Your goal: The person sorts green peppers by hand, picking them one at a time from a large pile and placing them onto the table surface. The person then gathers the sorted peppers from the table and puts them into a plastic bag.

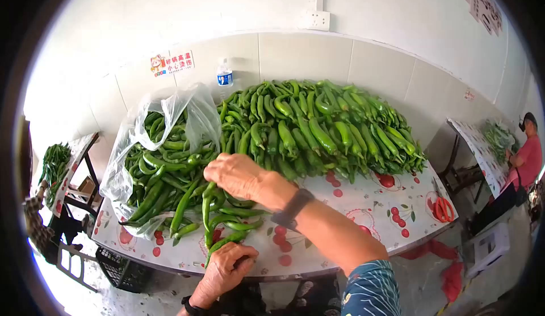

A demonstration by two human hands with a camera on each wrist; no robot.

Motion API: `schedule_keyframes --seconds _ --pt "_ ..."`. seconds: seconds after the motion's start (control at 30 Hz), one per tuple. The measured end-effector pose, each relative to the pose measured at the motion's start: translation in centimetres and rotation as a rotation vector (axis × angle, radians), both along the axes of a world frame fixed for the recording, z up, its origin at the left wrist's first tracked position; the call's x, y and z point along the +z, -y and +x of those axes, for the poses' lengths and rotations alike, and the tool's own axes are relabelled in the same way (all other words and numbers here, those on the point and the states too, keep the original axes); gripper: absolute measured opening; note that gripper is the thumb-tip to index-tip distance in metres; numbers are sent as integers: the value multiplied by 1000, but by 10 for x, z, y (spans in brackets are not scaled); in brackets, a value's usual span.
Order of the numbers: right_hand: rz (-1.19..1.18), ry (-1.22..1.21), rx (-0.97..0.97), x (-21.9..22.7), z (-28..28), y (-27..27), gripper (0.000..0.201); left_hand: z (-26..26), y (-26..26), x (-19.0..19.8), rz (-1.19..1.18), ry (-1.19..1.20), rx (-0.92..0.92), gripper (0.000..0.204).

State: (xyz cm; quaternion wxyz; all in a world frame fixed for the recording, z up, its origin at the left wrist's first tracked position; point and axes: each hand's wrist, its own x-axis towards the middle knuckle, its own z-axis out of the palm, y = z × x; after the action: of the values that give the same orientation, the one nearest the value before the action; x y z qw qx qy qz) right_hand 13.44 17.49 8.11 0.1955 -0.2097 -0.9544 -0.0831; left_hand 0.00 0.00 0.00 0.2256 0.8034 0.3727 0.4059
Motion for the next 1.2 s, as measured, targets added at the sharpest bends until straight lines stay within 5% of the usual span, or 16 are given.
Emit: schedule_keyframes --seconds 0.17,0.27,0.37,0.63,0.8,0.97,1.03,1.2 --pt "-150 -308 -184 26 48 8 17 3 3 3 -57 2 -5 19" --pt "-288 -426 -496 48 76 16 18 2 3 3 -62 27 -4 19" --pt "-192 -671 -550 43 104 1 14 1 2 3 -70 13 -12 18" --pt "-257 -788 -411 20 90 -7 14 0 1 -6 -129 21 19 25" --pt "-635 -897 -268 44 72 31 14 6 9 11 -381 246 118 32" --pt "-21 -869 -495 53 91 24 17 2 2 1 -61 -1 14 27" --pt "392 -801 -450 40 109 -10 20 3 2 1 -45 0 18 25" --pt "292 -689 -514 15 99 -30 25 4 2 0 -25 3 29 23"
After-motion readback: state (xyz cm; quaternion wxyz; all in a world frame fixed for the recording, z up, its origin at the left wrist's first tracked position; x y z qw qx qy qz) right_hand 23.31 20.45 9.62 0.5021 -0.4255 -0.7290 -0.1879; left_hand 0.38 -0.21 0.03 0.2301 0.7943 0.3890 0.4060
